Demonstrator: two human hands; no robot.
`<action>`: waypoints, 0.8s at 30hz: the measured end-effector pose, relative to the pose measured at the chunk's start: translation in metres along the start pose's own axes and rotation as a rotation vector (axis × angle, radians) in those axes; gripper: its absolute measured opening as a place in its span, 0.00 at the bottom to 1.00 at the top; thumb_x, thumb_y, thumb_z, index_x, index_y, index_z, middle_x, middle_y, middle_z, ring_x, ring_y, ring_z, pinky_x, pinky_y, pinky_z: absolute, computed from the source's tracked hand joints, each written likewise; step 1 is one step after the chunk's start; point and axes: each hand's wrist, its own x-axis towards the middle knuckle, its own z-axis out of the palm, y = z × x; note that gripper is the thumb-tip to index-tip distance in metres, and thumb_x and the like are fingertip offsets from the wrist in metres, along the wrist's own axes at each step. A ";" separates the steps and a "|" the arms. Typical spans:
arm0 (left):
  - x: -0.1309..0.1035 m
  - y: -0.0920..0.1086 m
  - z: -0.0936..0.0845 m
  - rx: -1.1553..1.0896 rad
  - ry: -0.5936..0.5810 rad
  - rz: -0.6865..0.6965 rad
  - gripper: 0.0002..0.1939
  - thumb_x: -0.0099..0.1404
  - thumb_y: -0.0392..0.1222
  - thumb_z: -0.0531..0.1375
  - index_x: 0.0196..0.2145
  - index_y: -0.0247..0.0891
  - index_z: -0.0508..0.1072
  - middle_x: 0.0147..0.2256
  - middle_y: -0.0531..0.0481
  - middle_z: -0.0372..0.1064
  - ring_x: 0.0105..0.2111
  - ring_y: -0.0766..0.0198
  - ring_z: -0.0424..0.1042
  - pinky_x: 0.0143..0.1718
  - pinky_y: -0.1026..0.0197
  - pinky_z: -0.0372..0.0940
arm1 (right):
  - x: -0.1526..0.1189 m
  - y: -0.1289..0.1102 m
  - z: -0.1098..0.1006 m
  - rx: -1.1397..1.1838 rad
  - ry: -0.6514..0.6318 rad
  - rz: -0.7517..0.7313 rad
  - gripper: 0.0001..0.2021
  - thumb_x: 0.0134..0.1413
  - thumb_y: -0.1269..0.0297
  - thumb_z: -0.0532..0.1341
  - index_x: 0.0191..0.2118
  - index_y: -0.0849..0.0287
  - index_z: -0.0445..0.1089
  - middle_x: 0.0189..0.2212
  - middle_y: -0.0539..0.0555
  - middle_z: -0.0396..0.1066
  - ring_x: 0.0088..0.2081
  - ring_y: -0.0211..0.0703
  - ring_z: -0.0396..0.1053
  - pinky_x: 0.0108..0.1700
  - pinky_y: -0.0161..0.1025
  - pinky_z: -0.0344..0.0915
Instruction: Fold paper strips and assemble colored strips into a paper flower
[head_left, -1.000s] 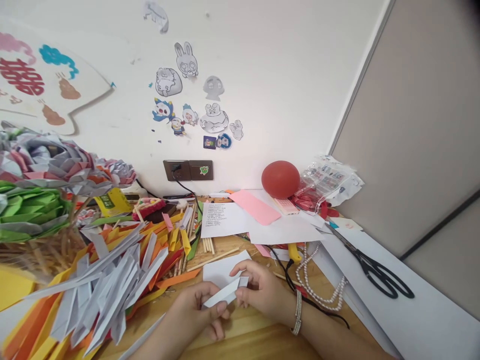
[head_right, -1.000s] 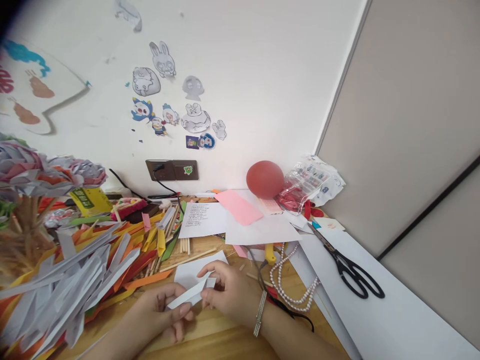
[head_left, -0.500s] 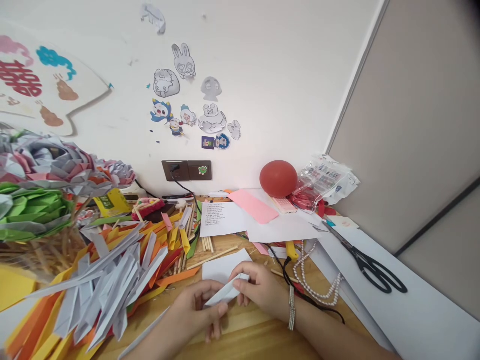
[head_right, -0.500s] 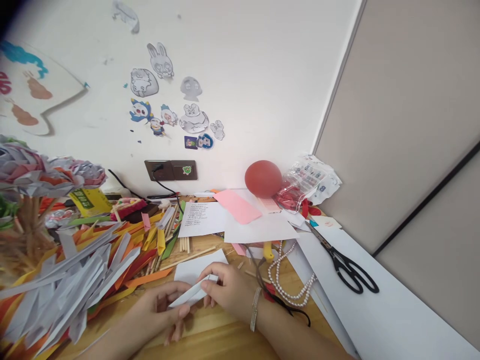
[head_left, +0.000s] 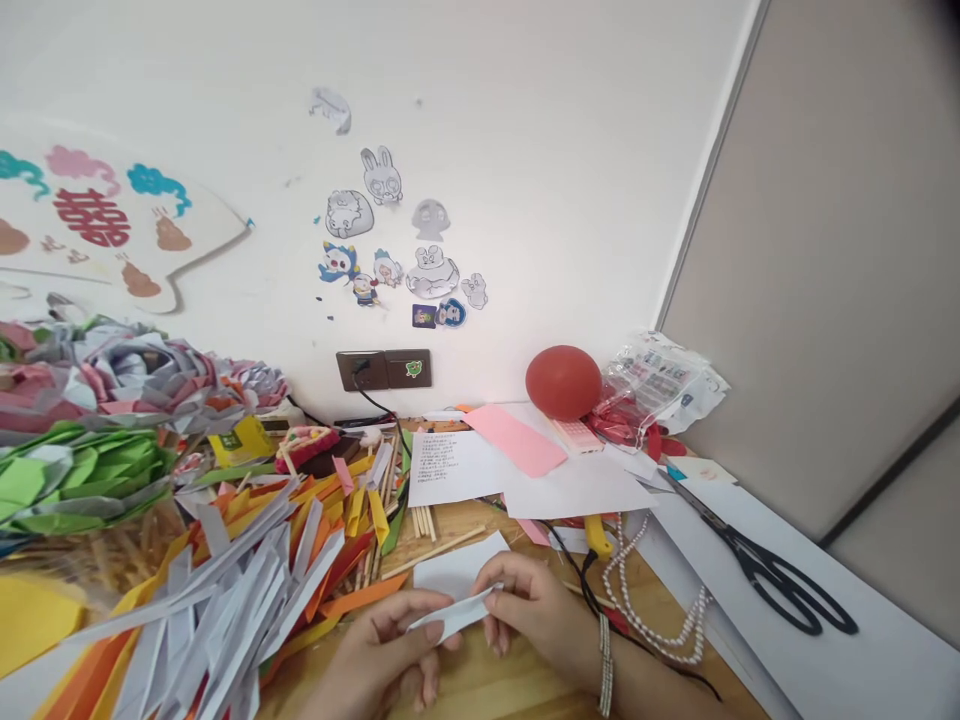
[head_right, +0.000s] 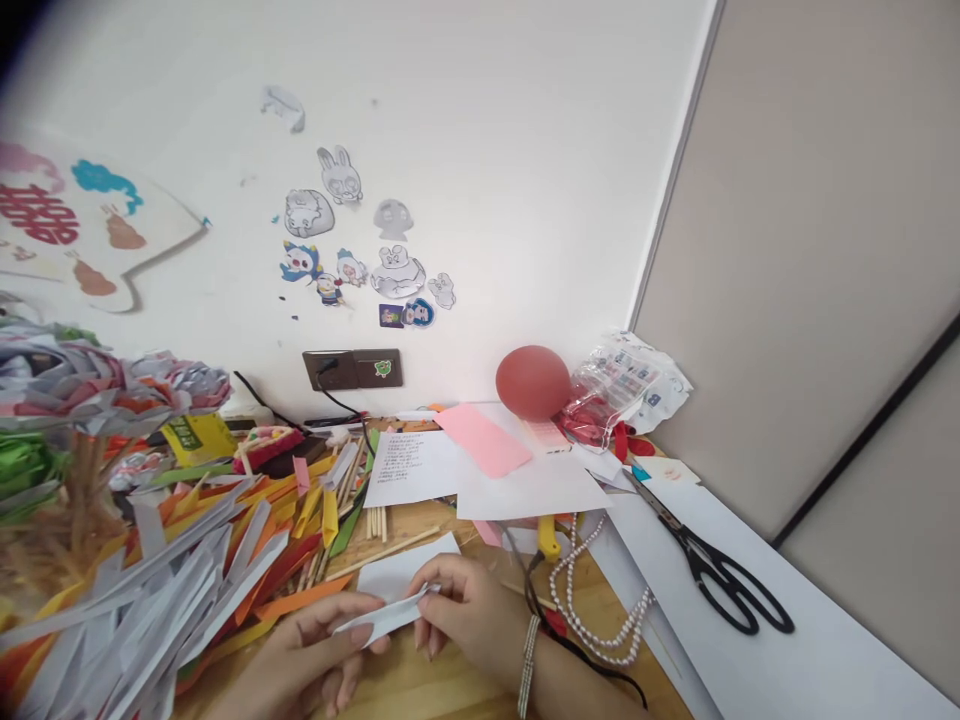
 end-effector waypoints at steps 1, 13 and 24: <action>0.001 -0.001 0.000 0.005 0.002 0.006 0.15 0.43 0.44 0.67 0.27 0.33 0.71 0.21 0.53 0.72 0.11 0.74 0.63 0.13 0.72 0.55 | -0.001 -0.001 0.001 -0.016 0.003 0.010 0.06 0.44 0.68 0.56 0.31 0.63 0.64 0.16 0.46 0.64 0.16 0.29 0.59 0.20 0.28 0.57; -0.001 0.000 0.002 0.086 -0.062 -0.043 0.16 0.44 0.47 0.66 0.28 0.33 0.72 0.20 0.53 0.71 0.10 0.72 0.64 0.12 0.70 0.56 | -0.006 0.004 -0.003 -0.160 -0.024 0.022 0.14 0.51 0.55 0.55 0.34 0.63 0.63 0.14 0.45 0.63 0.14 0.29 0.57 0.17 0.27 0.55; -0.001 -0.002 -0.005 -0.197 -0.083 0.002 0.13 0.47 0.43 0.66 0.29 0.31 0.76 0.20 0.51 0.70 0.14 0.73 0.63 0.16 0.71 0.56 | -0.004 0.002 -0.004 -0.002 -0.064 -0.041 0.17 0.45 0.52 0.60 0.32 0.63 0.63 0.19 0.49 0.67 0.18 0.31 0.64 0.22 0.30 0.59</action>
